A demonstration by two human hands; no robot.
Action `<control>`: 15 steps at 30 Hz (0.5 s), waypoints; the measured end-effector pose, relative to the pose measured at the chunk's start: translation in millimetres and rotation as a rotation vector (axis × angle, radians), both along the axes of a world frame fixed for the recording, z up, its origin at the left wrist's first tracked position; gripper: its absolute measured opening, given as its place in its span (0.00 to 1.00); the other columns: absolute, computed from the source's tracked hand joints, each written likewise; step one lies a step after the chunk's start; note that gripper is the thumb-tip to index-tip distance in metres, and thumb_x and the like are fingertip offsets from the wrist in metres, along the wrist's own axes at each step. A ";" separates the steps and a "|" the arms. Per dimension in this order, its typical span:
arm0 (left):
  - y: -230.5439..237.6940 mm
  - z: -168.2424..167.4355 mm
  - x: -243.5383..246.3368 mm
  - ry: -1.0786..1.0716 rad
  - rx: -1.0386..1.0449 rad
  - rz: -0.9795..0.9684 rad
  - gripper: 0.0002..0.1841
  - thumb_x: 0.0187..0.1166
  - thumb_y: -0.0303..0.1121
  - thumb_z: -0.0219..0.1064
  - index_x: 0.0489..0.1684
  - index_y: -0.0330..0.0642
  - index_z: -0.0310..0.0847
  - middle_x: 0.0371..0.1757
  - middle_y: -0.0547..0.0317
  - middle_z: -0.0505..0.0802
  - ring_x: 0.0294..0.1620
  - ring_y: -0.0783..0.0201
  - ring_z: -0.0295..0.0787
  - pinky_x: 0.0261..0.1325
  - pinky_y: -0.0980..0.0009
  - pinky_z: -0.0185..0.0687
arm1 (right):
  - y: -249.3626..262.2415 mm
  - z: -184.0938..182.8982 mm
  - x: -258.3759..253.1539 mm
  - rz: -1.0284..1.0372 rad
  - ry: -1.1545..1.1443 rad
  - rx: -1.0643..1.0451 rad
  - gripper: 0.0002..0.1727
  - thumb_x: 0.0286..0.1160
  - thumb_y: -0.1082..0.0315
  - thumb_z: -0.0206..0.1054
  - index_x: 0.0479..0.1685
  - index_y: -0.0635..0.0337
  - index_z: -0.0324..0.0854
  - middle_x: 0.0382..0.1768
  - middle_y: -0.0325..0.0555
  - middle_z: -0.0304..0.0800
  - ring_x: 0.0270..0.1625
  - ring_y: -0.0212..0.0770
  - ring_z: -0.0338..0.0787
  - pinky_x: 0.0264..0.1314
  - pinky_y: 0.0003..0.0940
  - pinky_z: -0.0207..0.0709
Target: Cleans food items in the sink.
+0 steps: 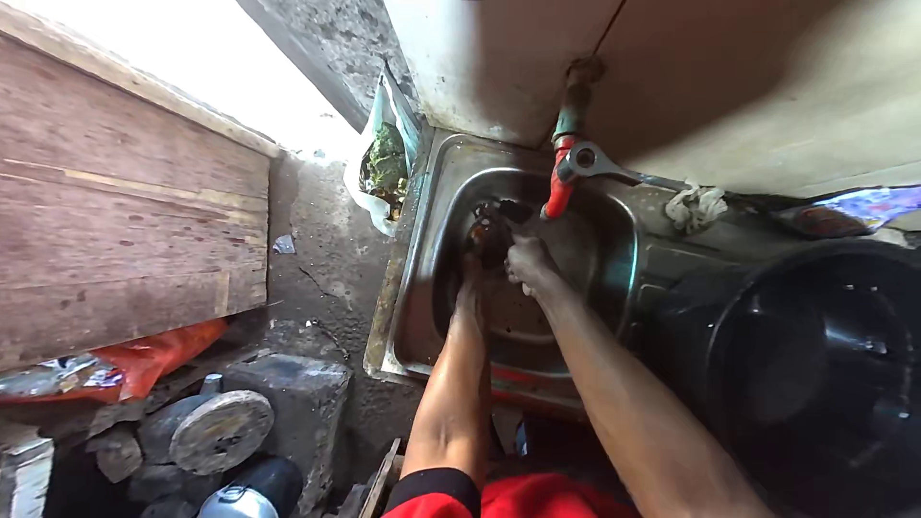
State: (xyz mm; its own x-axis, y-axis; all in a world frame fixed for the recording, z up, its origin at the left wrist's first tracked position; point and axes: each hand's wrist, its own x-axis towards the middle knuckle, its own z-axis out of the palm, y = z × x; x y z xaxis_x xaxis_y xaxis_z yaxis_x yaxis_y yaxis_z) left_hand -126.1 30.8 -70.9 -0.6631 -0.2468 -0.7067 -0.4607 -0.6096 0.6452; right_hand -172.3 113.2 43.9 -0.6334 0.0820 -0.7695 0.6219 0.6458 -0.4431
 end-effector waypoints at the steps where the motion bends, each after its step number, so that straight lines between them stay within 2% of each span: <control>1: 4.7 -0.9 0.6 0.013 0.135 0.139 0.16 0.89 0.43 0.56 0.65 0.45 0.77 0.51 0.55 0.89 0.48 0.62 0.87 0.52 0.59 0.87 | 4.2 -1.2 5.8 -0.109 0.011 -0.030 0.27 0.79 0.68 0.58 0.79 0.48 0.77 0.39 0.52 0.84 0.32 0.45 0.83 0.30 0.44 0.77; 2: 8.3 1.0 -3.1 0.028 0.259 0.282 0.14 0.88 0.42 0.57 0.62 0.44 0.77 0.49 0.54 0.89 0.46 0.59 0.87 0.50 0.56 0.88 | 7.7 3.2 9.9 -0.076 0.066 0.010 0.30 0.79 0.68 0.60 0.84 0.47 0.74 0.51 0.58 0.89 0.45 0.52 0.89 0.43 0.54 0.84; 3: 10.7 3.7 -5.1 0.039 0.351 0.383 0.13 0.88 0.40 0.58 0.60 0.44 0.76 0.48 0.52 0.88 0.46 0.57 0.87 0.50 0.53 0.87 | 10.8 8.3 17.2 0.034 0.148 0.072 0.32 0.78 0.69 0.61 0.87 0.48 0.71 0.59 0.61 0.90 0.56 0.59 0.91 0.54 0.62 0.84; 4: 11.9 6.3 -6.2 0.036 0.411 0.431 0.14 0.88 0.41 0.57 0.60 0.44 0.76 0.48 0.51 0.88 0.46 0.55 0.87 0.49 0.50 0.87 | 12.7 10.3 24.0 0.165 0.225 0.146 0.34 0.77 0.70 0.63 0.88 0.46 0.70 0.59 0.62 0.91 0.59 0.63 0.91 0.57 0.66 0.83; 6: 12.4 12.8 -8.6 0.017 0.496 0.451 0.14 0.84 0.45 0.56 0.53 0.46 0.77 0.41 0.52 0.89 0.39 0.56 0.88 0.42 0.51 0.87 | 11.8 16.1 35.2 0.354 0.283 0.275 0.39 0.74 0.70 0.66 0.90 0.38 0.67 0.61 0.57 0.91 0.61 0.60 0.91 0.60 0.62 0.84; 8: 11.1 29.7 -10.6 0.022 0.526 0.384 0.15 0.86 0.49 0.56 0.54 0.48 0.78 0.41 0.56 0.89 0.40 0.59 0.89 0.44 0.56 0.89 | 8.6 23.4 41.2 0.430 0.260 0.340 0.39 0.75 0.70 0.65 0.90 0.35 0.67 0.61 0.57 0.90 0.61 0.58 0.91 0.61 0.57 0.84; 11: 12.2 31.3 -6.9 -0.010 0.408 0.294 0.13 0.87 0.46 0.59 0.57 0.50 0.78 0.43 0.59 0.89 0.42 0.63 0.88 0.46 0.60 0.88 | 3.5 30.6 44.9 0.484 0.201 0.380 0.36 0.80 0.69 0.62 0.91 0.38 0.66 0.61 0.60 0.87 0.59 0.58 0.91 0.59 0.54 0.85; 13: 15.7 28.6 -7.0 0.001 0.387 0.316 0.12 0.88 0.44 0.58 0.55 0.49 0.77 0.43 0.59 0.88 0.42 0.63 0.87 0.46 0.60 0.88 | 0.4 31.6 45.9 0.505 0.212 0.410 0.34 0.82 0.68 0.60 0.91 0.42 0.66 0.60 0.61 0.87 0.58 0.59 0.91 0.57 0.54 0.85; 15: 18.6 26.8 -4.2 0.046 0.335 0.308 0.11 0.89 0.42 0.56 0.58 0.49 0.76 0.45 0.59 0.88 0.43 0.65 0.87 0.49 0.63 0.87 | -3.0 35.1 46.8 0.528 0.219 0.443 0.32 0.85 0.67 0.57 0.90 0.45 0.65 0.60 0.62 0.87 0.57 0.60 0.91 0.55 0.55 0.85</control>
